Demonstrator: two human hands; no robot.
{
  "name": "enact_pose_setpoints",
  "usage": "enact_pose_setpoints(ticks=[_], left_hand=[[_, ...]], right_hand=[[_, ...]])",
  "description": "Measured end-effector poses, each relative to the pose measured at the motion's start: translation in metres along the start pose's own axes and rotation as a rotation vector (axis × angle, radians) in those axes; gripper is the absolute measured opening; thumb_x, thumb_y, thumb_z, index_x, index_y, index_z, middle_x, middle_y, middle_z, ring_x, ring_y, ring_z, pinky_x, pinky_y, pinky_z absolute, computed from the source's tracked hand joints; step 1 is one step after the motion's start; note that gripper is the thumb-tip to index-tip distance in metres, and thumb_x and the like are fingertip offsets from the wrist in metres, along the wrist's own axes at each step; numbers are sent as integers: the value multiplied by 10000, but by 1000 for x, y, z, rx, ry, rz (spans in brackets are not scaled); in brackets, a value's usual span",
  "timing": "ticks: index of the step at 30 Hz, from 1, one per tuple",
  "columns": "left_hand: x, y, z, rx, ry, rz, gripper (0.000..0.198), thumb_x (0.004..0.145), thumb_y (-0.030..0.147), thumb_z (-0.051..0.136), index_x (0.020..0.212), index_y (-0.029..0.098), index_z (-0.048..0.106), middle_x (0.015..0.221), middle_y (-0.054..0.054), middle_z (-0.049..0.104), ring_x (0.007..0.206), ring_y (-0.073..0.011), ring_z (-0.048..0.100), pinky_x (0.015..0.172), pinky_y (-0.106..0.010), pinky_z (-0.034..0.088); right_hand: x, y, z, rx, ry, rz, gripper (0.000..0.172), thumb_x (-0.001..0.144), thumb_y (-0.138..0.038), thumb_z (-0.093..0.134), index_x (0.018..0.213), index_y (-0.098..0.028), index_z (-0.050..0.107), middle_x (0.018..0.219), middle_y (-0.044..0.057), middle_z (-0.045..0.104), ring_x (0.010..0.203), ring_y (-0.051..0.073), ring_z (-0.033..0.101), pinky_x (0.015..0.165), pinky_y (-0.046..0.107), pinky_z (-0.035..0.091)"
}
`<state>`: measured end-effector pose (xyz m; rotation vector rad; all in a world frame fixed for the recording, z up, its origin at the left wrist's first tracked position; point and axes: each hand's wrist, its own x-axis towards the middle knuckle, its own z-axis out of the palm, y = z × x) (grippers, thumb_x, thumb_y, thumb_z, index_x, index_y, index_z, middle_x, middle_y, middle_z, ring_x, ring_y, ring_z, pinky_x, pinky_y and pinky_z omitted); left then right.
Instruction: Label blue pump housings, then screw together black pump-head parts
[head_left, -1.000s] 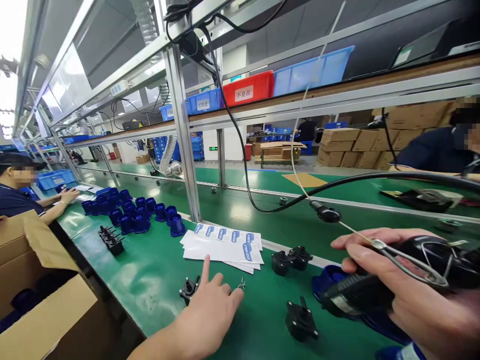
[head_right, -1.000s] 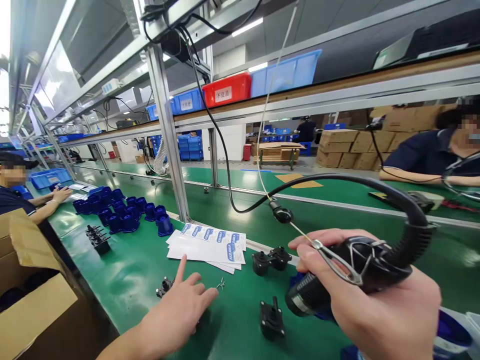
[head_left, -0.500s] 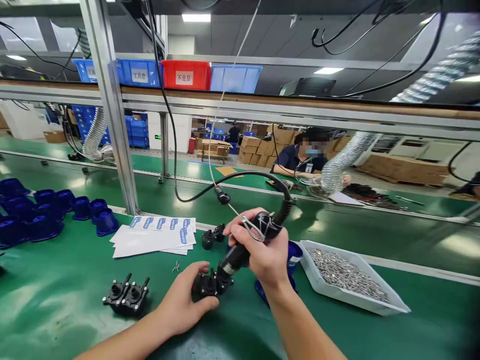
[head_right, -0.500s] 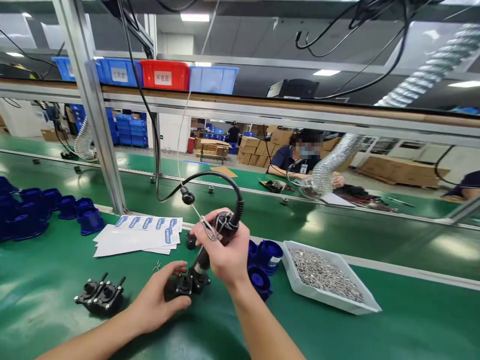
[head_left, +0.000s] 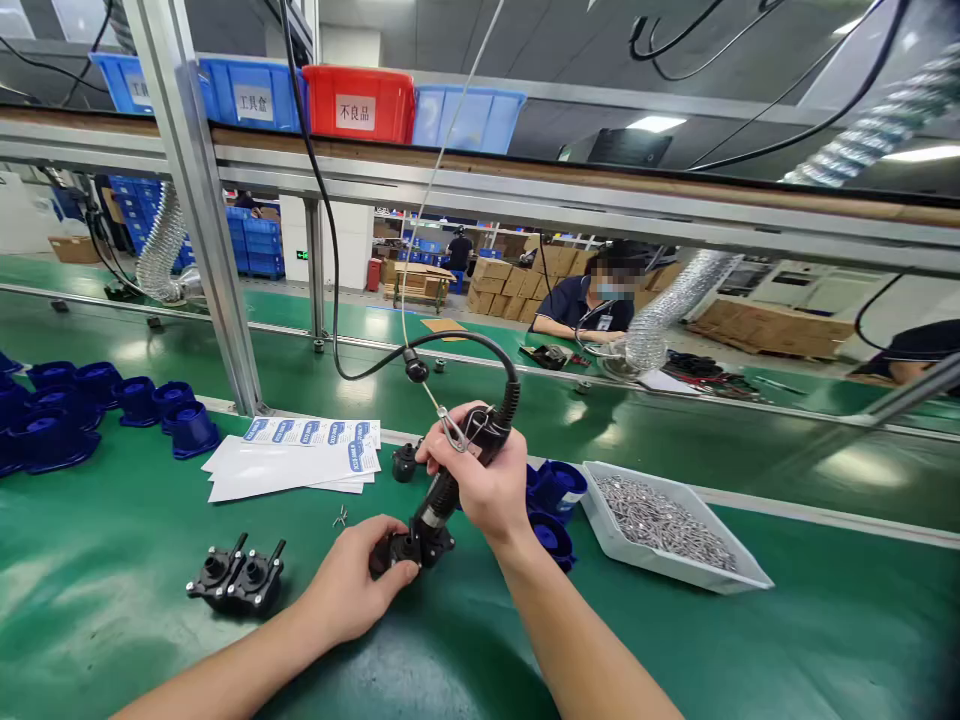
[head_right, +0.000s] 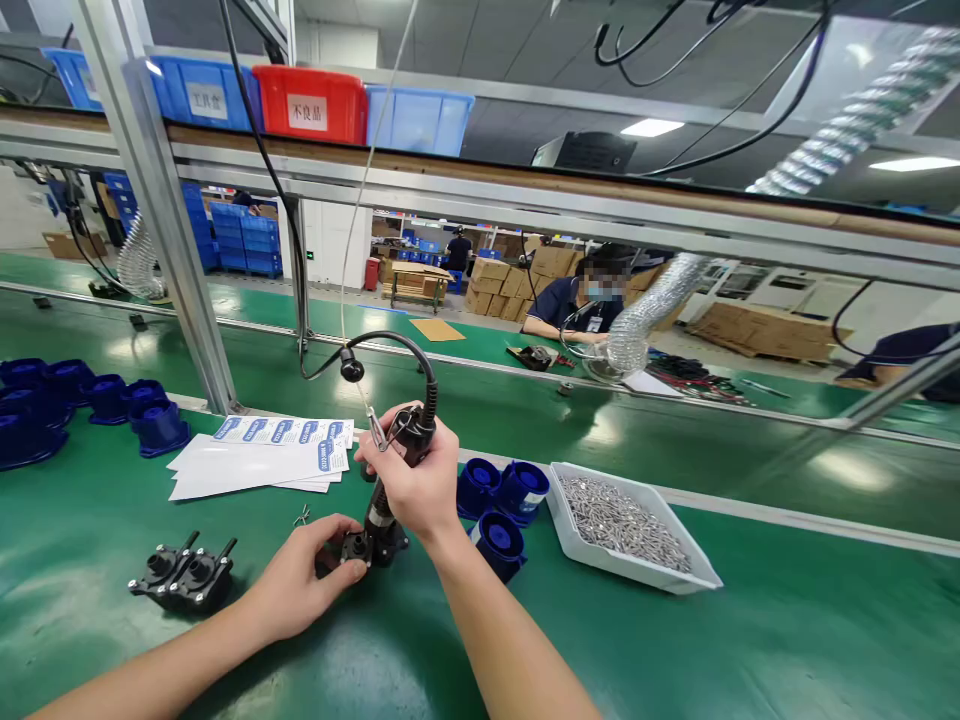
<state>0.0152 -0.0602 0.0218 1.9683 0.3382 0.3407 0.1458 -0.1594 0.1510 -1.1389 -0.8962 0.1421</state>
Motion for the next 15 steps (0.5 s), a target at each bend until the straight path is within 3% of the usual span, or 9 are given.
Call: enact_pose_setpoints(ticks=[6,15], left_hand=[[0,1,1,-23,14,-14,319,871,318,712,1158,179,730,1008,-71,782,858,-245,687,762,-339,524],[-1,5,1,-8,19,-17,304,872,320,705,1133,168,735,990,-78,788,840,-242,680,741,-331,508]], right_hand=[[-3,9,7,50,-7,21,163,708,-239,732,758,-235,578,493,-50,616,412,163,564,439,285,458],[-5,14,14,42,9,41,159,684,-218,725,738,-236,576,507,-58,599,408,151,547,443,288,448]])
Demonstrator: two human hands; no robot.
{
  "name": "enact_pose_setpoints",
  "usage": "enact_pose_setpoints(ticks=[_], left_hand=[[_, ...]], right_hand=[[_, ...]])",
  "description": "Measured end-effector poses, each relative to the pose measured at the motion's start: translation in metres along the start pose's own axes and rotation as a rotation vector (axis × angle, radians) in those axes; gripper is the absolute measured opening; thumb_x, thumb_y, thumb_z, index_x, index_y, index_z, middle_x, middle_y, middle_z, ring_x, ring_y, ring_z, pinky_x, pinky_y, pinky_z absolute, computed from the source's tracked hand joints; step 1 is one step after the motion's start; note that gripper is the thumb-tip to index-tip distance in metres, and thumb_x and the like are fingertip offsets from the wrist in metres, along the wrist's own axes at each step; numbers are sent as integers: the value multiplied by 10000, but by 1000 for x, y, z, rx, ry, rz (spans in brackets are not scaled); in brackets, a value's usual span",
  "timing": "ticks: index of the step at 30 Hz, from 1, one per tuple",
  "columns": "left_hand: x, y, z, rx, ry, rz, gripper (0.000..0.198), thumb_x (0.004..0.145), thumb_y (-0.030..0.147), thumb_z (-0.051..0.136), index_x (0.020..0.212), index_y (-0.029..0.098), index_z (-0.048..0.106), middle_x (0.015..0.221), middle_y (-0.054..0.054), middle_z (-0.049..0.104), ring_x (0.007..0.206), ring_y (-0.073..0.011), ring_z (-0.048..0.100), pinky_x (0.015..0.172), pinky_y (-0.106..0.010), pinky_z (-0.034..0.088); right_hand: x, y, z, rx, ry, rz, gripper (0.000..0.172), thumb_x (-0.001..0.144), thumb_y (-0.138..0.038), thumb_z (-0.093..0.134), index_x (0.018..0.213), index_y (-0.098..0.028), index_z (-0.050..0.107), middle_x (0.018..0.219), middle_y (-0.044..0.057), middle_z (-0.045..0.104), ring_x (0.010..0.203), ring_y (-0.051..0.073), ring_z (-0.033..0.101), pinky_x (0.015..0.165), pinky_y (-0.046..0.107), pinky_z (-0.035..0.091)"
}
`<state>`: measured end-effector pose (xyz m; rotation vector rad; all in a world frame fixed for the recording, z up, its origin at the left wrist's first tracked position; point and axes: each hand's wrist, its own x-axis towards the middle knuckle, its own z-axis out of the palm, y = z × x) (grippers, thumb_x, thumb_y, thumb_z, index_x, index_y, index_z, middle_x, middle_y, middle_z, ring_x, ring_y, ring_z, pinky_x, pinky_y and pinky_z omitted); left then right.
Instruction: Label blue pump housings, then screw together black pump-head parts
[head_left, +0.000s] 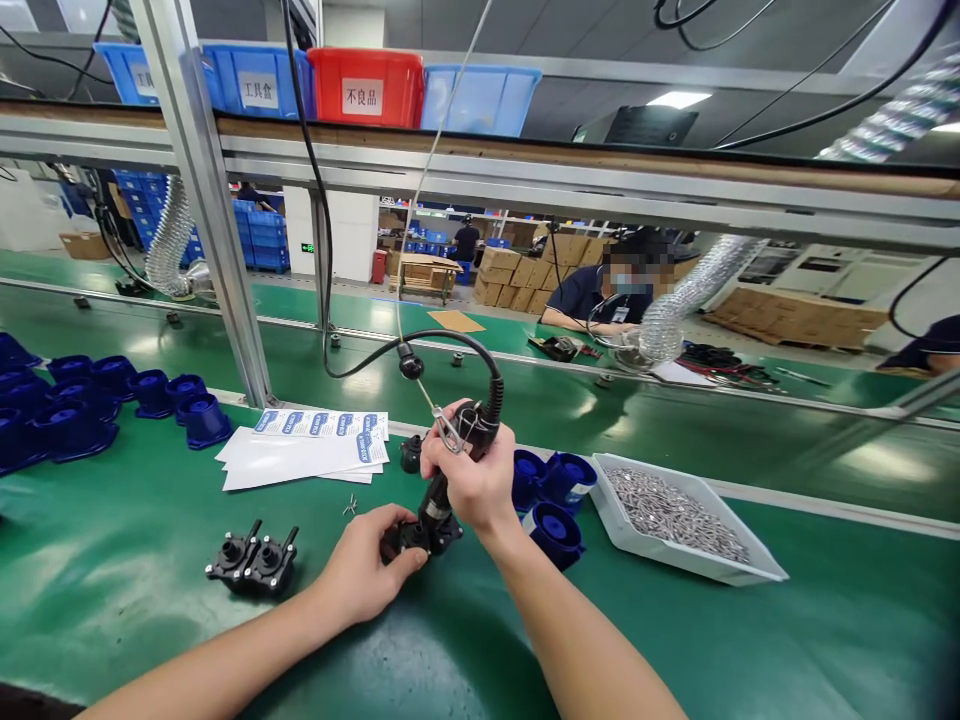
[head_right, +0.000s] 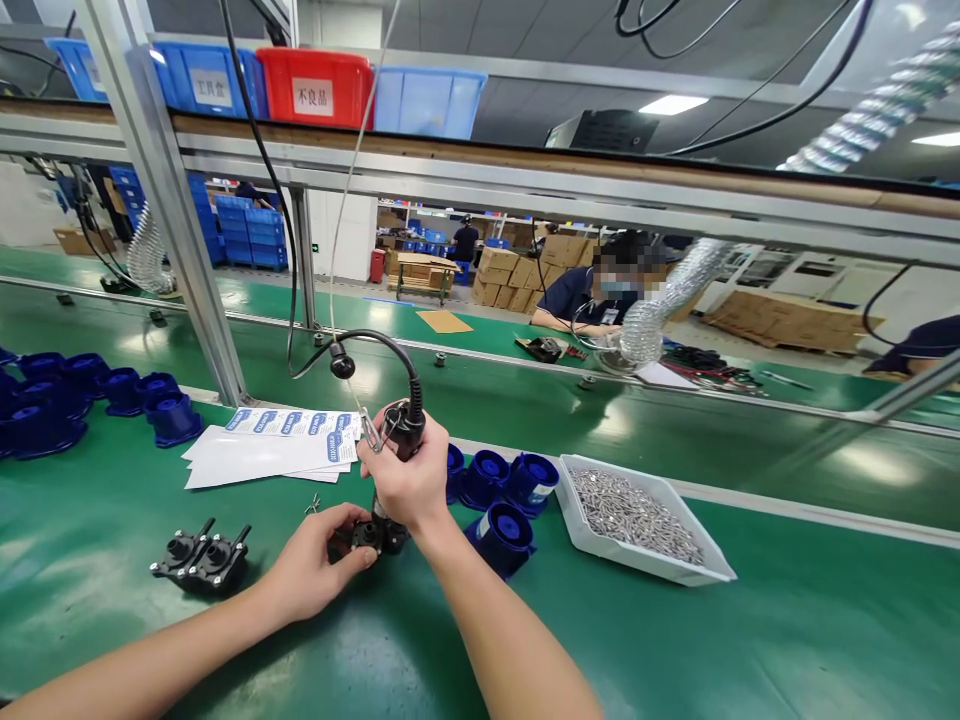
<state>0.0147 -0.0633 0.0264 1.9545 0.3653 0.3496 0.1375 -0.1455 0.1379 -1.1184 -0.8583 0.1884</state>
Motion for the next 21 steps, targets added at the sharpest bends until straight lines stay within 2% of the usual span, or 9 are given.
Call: enact_pose_setpoints(ticks=[10,15,21], left_hand=[[0,-5,3,-47,15,16,350,860,336,702,1167,170,723,1010,-84,770,881,-251,691,751,-331,538],[-1,-10,6,-113,-19,40,340,862,345,710,1162,184,713,1033,-72,752,906,-240,676,738,-307,522],[-1,-17,13,-211,-36,87,254,893,348,732,1088,195,677,940,-13,712,801,-179,608,687,-267,460]], right_hand=[[2,0,-1,-44,72,1,180,686,-246,747,722,-233,572,509,-57,597,412,155,562,459,295,485],[-1,-16,-8,-74,-35,5,196,714,-251,779,773,-231,592,569,-11,684,503,195,654,498,304,532],[-17,-32,0,-26,-139,-50,184,812,-280,759,858,-240,585,647,8,747,506,183,645,503,309,547]])
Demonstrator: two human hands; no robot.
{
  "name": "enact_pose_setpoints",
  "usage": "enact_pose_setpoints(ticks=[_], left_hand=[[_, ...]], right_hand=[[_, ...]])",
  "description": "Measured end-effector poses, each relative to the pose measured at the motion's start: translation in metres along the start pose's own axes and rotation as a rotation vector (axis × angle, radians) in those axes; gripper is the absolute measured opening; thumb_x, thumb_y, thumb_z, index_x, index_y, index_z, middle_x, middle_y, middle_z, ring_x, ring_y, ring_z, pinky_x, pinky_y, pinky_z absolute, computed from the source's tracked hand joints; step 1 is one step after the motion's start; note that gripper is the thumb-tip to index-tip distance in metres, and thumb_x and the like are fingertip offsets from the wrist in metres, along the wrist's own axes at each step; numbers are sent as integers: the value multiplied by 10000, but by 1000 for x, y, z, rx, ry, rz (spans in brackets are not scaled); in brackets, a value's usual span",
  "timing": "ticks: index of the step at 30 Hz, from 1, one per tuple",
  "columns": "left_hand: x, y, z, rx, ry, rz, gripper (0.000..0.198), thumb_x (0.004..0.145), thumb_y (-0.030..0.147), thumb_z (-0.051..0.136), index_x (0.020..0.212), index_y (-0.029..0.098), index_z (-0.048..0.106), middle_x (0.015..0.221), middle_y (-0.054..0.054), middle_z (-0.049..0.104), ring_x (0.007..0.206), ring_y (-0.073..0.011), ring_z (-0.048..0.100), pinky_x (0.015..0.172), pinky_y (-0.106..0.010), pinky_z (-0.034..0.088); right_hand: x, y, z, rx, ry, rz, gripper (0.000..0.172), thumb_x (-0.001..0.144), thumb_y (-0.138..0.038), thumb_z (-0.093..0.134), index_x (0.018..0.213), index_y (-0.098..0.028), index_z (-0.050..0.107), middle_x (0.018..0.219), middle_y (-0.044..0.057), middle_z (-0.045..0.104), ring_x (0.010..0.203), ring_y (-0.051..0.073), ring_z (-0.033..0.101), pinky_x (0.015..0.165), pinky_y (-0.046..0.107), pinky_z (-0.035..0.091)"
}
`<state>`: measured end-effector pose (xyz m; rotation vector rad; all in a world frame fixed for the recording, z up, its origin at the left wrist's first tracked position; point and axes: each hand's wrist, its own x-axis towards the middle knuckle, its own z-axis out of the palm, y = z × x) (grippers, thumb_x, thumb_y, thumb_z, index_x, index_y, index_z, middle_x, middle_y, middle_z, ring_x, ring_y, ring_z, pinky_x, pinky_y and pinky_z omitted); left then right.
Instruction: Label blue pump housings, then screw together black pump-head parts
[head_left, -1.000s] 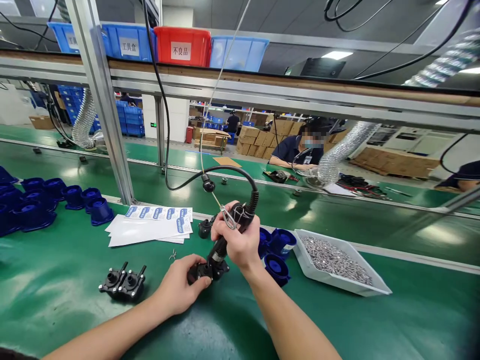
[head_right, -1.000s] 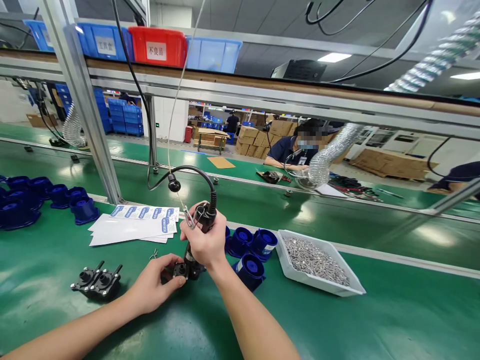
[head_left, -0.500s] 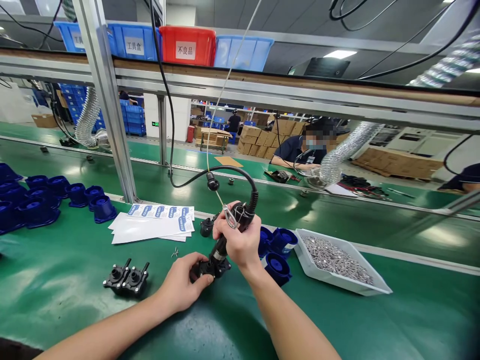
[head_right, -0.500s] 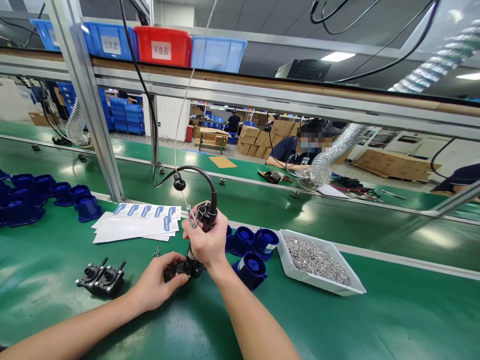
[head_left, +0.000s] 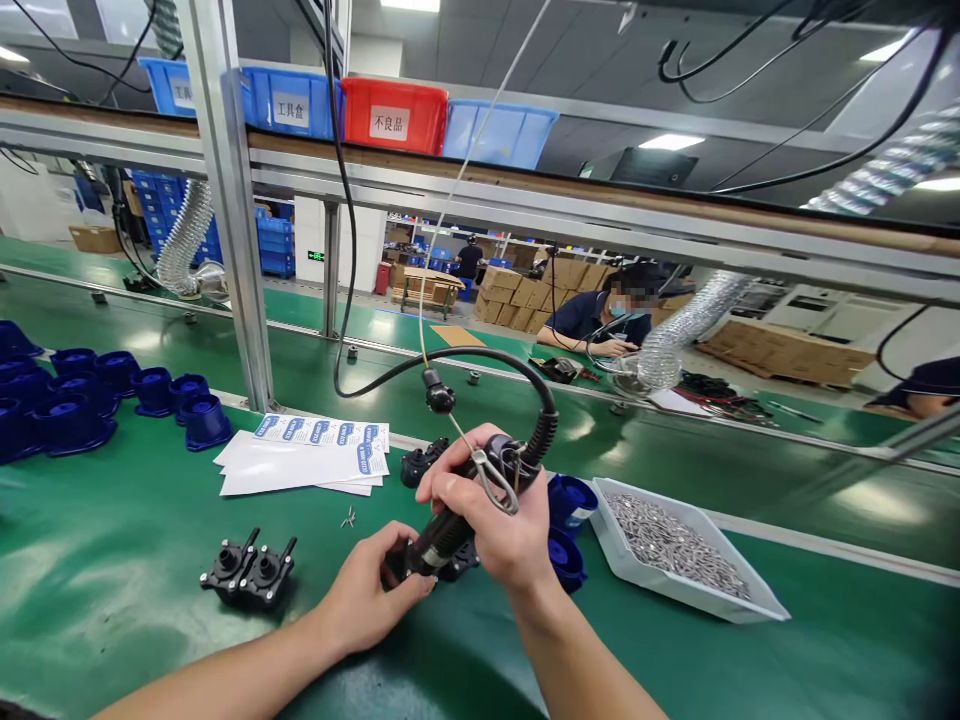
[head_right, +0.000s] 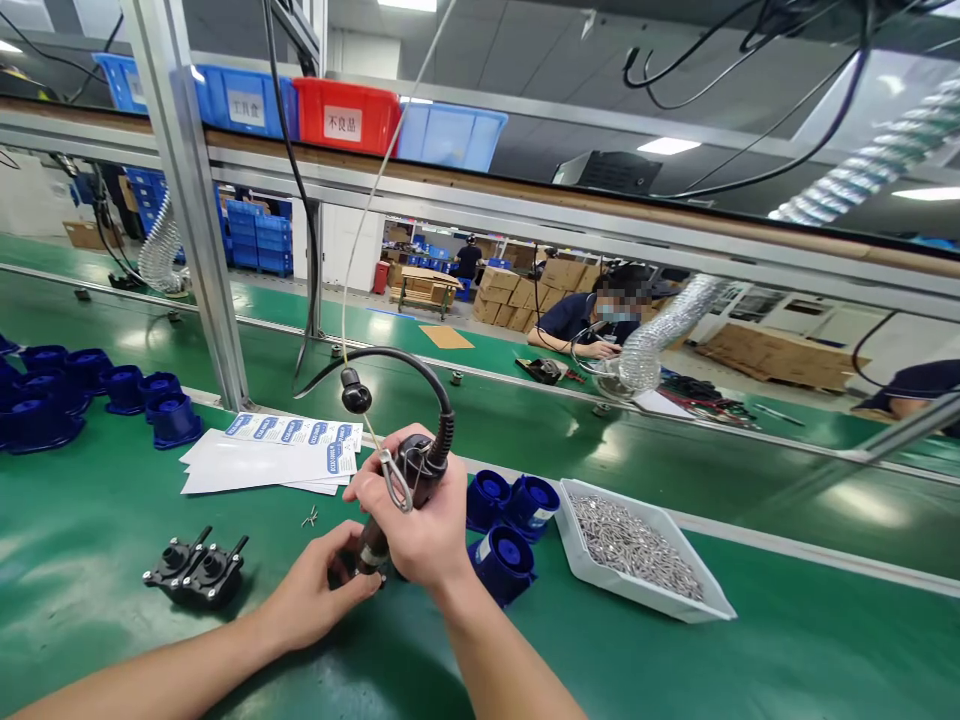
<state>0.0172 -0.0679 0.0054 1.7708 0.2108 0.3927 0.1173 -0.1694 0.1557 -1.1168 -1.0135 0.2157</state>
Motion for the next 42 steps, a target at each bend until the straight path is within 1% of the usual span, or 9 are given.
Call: enact_pose_setpoints(ticks=[3,8,12,15,17,21,26,37,42], left_hand=[[0,0,2,-49,-1,-2,217,906,355,729,1016,190,642,864,7,672,754,-164,574,662,-263,427],[-2,3,3,-42,6,-1,198,915,342,715,1012,192,629,876,5,681,762,-168,576,665,-268,410],[-3,-1,5,-24,17,14,169,931,323,698,1016,195,628,869,10,675,743,-163,558,658,-267,401],[-3,-8,9,-9,41,13,161,948,315,683,1044,190,647,851,11,671,708,-157,533,632,-267,384],[-3,-13,11,-10,61,24,168,949,320,687,1050,189,661,871,-3,696,724,-169,556,642,-272,401],[-2,-17,14,-28,90,44,196,919,335,737,1044,195,679,937,-35,751,848,-224,653,745,-296,494],[-2,-16,14,-79,101,65,211,906,318,753,1068,194,698,924,-47,752,906,-255,684,802,-321,536],[-2,-17,13,-97,101,60,157,895,265,739,1022,194,680,886,-30,723,868,-236,652,763,-306,494],[-2,-11,13,-159,60,22,187,889,283,752,1021,185,666,928,-37,727,873,-230,636,765,-309,460]], right_hand=[[-2,2,5,40,-26,22,193,825,-288,758,883,-243,580,647,2,740,538,197,676,512,309,552],[0,8,5,27,-36,43,222,822,-303,770,879,-243,565,643,5,739,527,197,674,509,310,543],[-1,14,7,14,-29,56,232,818,-310,775,865,-246,557,631,-6,720,524,198,672,511,315,542],[-5,23,11,74,0,55,220,799,-299,759,861,-247,554,580,-55,629,441,168,612,439,289,506],[-8,28,13,123,26,39,197,786,-264,737,868,-245,558,567,-74,590,397,142,561,396,260,466],[-9,29,14,140,36,66,170,779,-194,719,853,-232,570,587,-63,613,419,127,560,418,250,481],[-9,27,14,167,35,58,154,760,-158,700,832,-222,580,577,-63,623,420,123,562,415,242,486],[-10,24,18,117,64,42,165,772,-191,713,831,-227,563,548,-62,611,415,132,561,413,249,477],[-4,21,15,66,59,60,185,761,-224,759,809,-215,581,570,-29,663,449,148,599,463,271,516]])
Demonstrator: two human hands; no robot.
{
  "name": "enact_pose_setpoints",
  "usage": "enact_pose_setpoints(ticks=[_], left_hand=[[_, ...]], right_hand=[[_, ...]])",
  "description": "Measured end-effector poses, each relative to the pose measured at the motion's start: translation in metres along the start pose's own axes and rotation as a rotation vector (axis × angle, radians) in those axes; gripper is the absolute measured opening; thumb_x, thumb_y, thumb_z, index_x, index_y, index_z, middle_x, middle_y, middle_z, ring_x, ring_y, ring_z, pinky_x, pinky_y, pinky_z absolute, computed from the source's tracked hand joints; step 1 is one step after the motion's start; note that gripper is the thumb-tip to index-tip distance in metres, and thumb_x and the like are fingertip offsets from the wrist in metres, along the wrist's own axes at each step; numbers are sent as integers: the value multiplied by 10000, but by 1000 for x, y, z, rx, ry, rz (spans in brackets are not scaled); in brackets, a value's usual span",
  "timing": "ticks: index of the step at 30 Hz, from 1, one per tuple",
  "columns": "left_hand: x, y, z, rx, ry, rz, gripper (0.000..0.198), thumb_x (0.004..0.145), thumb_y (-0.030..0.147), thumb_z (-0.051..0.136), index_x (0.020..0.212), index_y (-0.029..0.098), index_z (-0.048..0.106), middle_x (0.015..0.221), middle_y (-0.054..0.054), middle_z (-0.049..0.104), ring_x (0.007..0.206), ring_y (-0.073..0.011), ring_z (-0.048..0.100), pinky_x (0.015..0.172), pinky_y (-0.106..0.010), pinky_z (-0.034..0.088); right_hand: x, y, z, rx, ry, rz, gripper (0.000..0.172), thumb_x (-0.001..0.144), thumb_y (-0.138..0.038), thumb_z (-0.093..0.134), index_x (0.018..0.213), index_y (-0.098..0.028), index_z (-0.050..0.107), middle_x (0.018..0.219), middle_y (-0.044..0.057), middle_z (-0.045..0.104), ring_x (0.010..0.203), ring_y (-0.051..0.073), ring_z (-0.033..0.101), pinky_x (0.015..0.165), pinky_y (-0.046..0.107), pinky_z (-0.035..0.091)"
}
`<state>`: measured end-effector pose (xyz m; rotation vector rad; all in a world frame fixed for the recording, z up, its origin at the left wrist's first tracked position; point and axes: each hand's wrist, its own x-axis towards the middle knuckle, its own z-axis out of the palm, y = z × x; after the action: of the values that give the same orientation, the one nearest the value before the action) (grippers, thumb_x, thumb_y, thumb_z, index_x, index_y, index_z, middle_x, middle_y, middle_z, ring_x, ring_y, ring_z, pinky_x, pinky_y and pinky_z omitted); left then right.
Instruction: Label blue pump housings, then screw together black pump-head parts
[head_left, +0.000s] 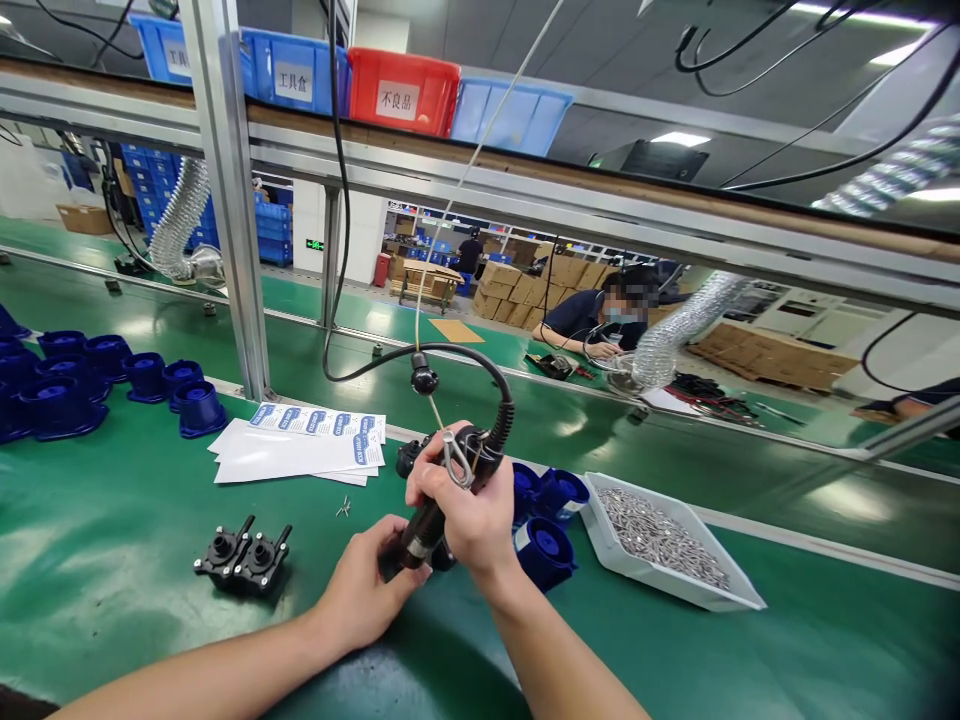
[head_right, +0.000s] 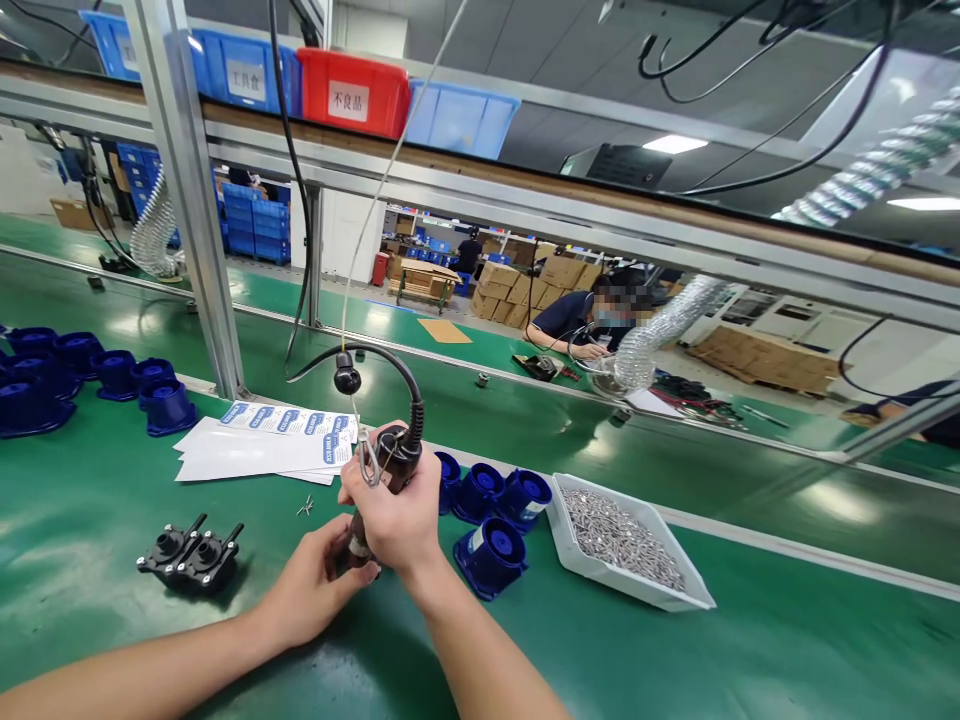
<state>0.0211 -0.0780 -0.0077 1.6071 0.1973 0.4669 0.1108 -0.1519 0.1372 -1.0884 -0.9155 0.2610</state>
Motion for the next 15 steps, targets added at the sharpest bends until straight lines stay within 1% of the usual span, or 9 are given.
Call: enact_pose_setpoints(ticks=[2,4,7,9,15], left_hand=[[0,3,0,-16,-10,-30,193,884,287,753,1017,186,656,936,-36,727,890,-235,637,768,-311,449],[-1,5,0,-9,-15,-38,196,881,290,753,1011,189,647,952,-37,727,914,-242,637,781,-315,445],[-1,9,0,0,-26,-18,220,890,305,749,1046,197,638,1018,-49,740,970,-257,649,805,-322,445],[-1,12,0,-4,-32,-12,245,898,315,745,1080,204,625,1070,-60,752,1004,-267,664,811,-324,447],[-3,16,-1,42,-14,-49,269,906,325,738,1116,215,613,1110,-67,760,978,-256,668,775,-323,431]], right_hand=[[6,-2,-4,4,4,-6,176,774,-236,770,815,-209,601,617,0,713,472,152,614,482,277,523],[11,-4,-9,18,37,-38,164,785,-229,770,817,-210,610,652,13,740,494,156,629,495,276,527],[17,-5,-14,31,94,-88,142,783,-211,765,824,-212,628,639,0,733,507,162,645,498,269,531],[19,-5,-17,20,111,-96,135,782,-209,765,822,-210,636,629,-4,728,500,159,642,495,266,531],[21,-1,-18,-4,96,-89,146,783,-221,765,799,-217,620,605,-10,711,502,171,653,487,274,536]])
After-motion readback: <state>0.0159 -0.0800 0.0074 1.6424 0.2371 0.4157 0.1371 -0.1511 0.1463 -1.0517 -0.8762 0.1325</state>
